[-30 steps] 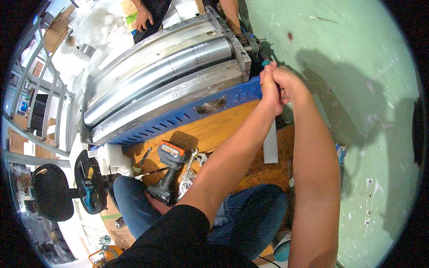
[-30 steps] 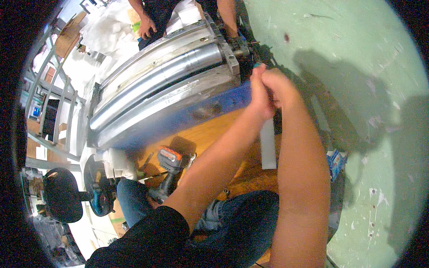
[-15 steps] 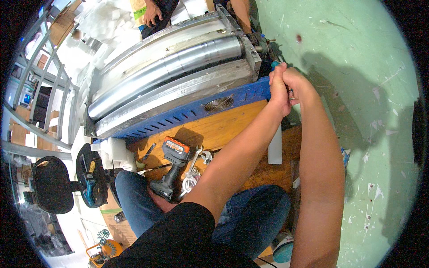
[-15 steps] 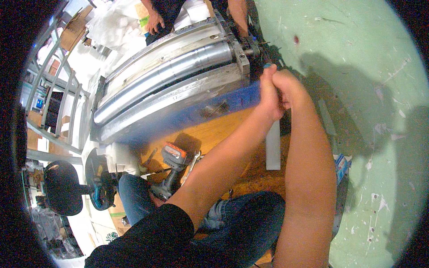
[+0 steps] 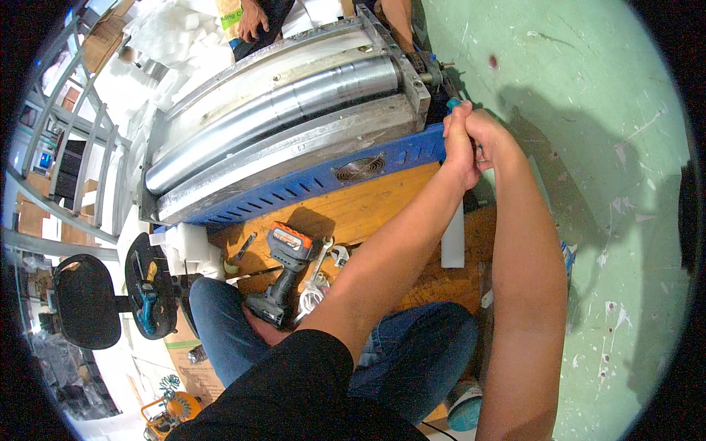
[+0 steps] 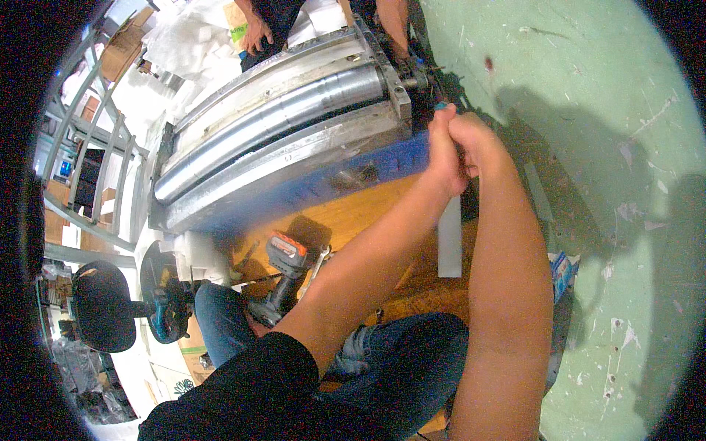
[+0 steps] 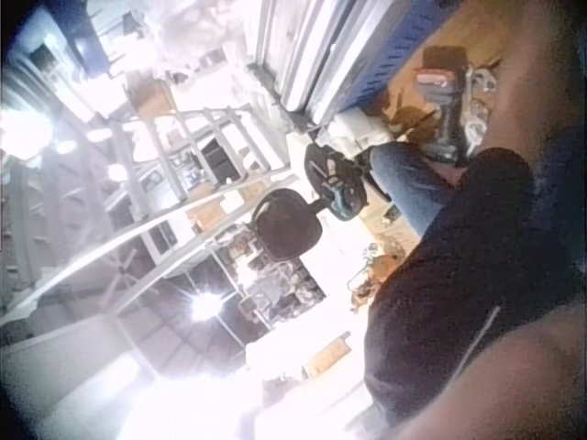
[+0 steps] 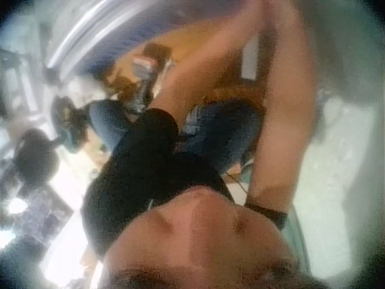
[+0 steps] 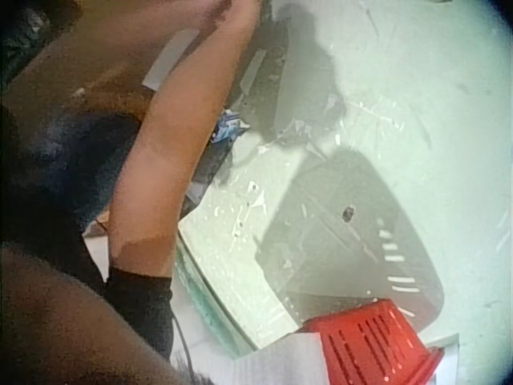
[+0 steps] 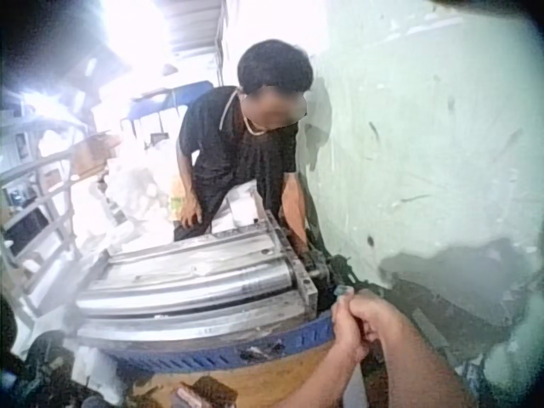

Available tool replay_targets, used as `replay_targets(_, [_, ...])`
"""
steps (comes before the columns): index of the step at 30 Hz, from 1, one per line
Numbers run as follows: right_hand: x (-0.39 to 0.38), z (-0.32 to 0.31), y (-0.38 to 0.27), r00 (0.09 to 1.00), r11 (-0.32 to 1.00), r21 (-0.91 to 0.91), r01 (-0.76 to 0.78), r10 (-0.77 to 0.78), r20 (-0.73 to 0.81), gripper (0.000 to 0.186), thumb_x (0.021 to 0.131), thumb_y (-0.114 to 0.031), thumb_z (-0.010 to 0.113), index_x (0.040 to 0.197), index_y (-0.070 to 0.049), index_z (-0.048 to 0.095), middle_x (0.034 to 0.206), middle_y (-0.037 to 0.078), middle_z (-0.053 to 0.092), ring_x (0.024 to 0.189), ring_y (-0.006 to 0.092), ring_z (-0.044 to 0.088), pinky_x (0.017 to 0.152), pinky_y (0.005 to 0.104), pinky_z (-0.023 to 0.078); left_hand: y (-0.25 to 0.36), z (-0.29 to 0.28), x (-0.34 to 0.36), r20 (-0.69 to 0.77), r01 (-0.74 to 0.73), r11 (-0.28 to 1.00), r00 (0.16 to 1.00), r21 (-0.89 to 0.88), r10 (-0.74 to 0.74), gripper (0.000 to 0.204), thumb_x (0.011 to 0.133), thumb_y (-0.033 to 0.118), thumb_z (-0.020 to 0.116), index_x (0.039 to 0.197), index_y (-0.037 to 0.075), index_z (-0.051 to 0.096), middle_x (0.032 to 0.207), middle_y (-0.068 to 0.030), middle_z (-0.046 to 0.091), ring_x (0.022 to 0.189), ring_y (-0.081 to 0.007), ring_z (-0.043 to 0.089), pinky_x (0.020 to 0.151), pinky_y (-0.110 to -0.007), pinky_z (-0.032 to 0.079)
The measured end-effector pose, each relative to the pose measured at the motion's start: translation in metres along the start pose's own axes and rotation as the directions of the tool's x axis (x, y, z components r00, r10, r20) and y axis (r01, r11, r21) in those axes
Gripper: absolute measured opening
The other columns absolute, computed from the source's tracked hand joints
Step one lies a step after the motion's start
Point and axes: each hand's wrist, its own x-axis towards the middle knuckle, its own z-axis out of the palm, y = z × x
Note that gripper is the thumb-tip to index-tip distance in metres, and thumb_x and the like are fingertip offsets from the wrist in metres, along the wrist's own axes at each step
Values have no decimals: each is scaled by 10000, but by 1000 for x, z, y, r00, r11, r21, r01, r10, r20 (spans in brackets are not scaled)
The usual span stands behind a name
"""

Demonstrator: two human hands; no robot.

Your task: The person uses pliers to adjust components inside a blue and silver appliance while sitting on the floor. Another person assists by working on the same appliance and handing over a small container.

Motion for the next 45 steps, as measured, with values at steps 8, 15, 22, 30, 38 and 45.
replay_targets(8, [-8,0,-2,999,1000,-7,7,-6,33,244,807,-515,639,781,-273,664,892,-27,646,807,206,560,738,477,419,-3,-2,0,-8,-53,998,999,45,53,650,800,671,636,1285,283,444,1193,-95,579,909,-269,621,590,-417,480])
replay_targets(15, [-2,1,-2,998,1000,5,7,-7,68,243,803,-518,643,784,-276,664,878,-31,641,815,206,567,722,484,415,-5,-8,9,3,-16,999,1000,35,15,634,800,685,634,1255,282,456,1143,-82,592,848,-249,617,557,-400,451])
replay_targets(22, [28,-10,17,992,991,70,110,-114,59,442,895,-570,627,1076,-170,676,1011,69,708,837,288,650,683,546,487,-6,6,6,3,14,1000,1000,-17,-14,602,803,689,629,1197,258,481,1063,-64,608,804,-235,621,531,-390,433])
replay_targets(30, [13,-1,8,990,979,177,98,-115,85,442,917,-548,647,1072,-137,697,1005,95,727,803,297,672,632,548,516,-5,4,0,3,2,1000,1000,-13,-1,625,802,700,623,1221,250,507,1072,-64,633,896,-254,651,623,-402,494])
replay_targets(38, [-1,-5,8,985,985,136,105,-121,119,386,899,-528,682,1001,-156,706,946,78,727,765,274,673,611,537,515,-8,-3,12,8,16,999,1000,-28,-16,614,799,703,617,1173,221,550,1027,-49,640,869,-243,656,623,-394,494])
replay_targets(45, [12,-2,6,992,994,74,82,-89,87,407,881,-555,682,997,-165,702,953,71,727,773,275,673,607,519,499,-12,-11,27,16,28,999,999,-29,-27,593,799,705,617,1150,232,551,973,-49,637,801,-236,641,566,-380,458])
